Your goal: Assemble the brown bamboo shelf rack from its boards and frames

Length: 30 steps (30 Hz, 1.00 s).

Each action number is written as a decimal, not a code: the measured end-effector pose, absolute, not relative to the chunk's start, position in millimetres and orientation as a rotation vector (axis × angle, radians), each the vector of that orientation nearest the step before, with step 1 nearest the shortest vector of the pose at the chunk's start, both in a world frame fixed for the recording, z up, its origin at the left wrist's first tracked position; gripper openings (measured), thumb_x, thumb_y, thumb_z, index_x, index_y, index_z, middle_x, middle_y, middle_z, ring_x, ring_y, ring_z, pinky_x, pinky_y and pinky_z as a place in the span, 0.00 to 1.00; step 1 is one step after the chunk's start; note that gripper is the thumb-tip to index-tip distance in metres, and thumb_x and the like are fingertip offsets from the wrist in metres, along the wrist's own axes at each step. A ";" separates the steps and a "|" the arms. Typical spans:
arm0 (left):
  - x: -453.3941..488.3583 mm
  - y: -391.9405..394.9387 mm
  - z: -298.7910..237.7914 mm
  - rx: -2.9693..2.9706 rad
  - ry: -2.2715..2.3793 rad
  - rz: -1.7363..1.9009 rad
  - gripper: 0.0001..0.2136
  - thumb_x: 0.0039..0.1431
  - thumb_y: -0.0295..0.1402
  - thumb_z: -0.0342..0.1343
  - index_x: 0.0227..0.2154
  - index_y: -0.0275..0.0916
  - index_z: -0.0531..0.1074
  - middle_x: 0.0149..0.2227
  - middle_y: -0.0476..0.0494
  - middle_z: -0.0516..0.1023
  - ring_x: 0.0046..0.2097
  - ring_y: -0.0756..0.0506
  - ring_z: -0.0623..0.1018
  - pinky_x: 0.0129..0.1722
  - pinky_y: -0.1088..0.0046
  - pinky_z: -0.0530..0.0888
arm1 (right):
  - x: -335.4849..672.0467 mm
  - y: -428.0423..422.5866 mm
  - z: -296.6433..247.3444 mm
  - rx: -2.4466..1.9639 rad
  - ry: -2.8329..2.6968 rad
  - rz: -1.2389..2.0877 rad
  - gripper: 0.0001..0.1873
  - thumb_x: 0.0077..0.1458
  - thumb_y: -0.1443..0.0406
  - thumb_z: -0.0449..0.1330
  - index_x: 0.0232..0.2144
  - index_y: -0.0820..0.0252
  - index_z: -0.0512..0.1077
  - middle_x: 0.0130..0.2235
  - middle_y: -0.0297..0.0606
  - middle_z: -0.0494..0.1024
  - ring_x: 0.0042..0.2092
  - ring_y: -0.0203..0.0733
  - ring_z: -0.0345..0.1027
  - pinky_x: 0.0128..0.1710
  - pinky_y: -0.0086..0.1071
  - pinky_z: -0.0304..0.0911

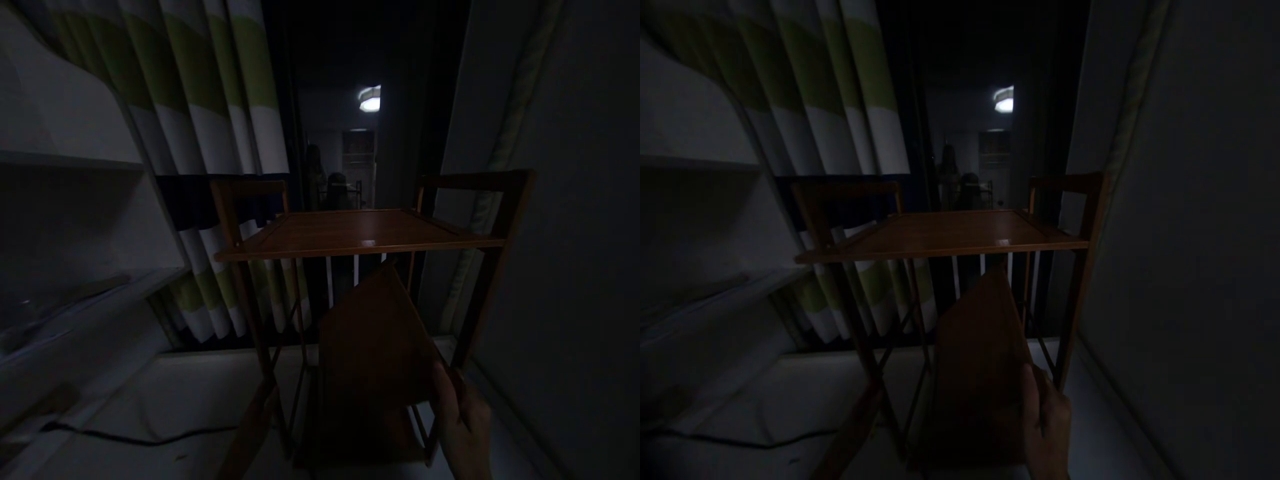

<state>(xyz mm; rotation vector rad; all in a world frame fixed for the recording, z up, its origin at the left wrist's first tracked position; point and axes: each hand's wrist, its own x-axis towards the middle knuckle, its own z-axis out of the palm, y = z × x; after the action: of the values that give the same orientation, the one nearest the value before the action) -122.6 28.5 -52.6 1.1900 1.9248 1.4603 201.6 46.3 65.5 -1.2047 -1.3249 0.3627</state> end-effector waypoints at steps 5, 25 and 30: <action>-110.5 28.9 -53.0 1.247 1.845 1.333 0.22 0.46 0.51 0.48 0.37 0.39 0.69 0.42 0.36 0.75 0.46 0.39 0.73 0.45 0.64 0.71 | 197.9 46.2 71.5 -1.177 -1.399 0.401 0.19 0.51 0.53 0.51 0.19 0.61 0.68 0.17 0.34 0.67 0.21 0.38 0.64 0.21 0.27 0.59; -107.4 20.1 -63.9 1.249 1.974 1.206 0.23 0.49 0.48 0.43 0.42 0.36 0.64 0.45 0.35 0.73 0.45 0.42 0.74 0.42 0.68 0.71 | 173.7 56.2 72.0 -1.210 -1.323 0.402 0.19 0.55 0.57 0.48 0.17 0.60 0.59 0.15 0.28 0.58 0.19 0.31 0.53 0.19 0.27 0.49; -109.9 18.4 -103.0 1.192 1.966 1.320 0.24 0.47 0.50 0.46 0.41 0.36 0.66 0.47 0.35 0.72 0.50 0.40 0.71 0.47 0.66 0.69 | 171.2 66.9 92.3 -1.194 -1.322 0.237 0.19 0.55 0.59 0.48 0.15 0.59 0.55 0.14 0.27 0.55 0.17 0.29 0.49 0.18 0.27 0.44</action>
<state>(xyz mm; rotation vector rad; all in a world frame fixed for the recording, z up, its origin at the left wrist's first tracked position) -109.9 18.4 -103.0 1.1923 1.9663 1.3196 171.2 66.9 92.3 -1.1936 -1.3225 0.2373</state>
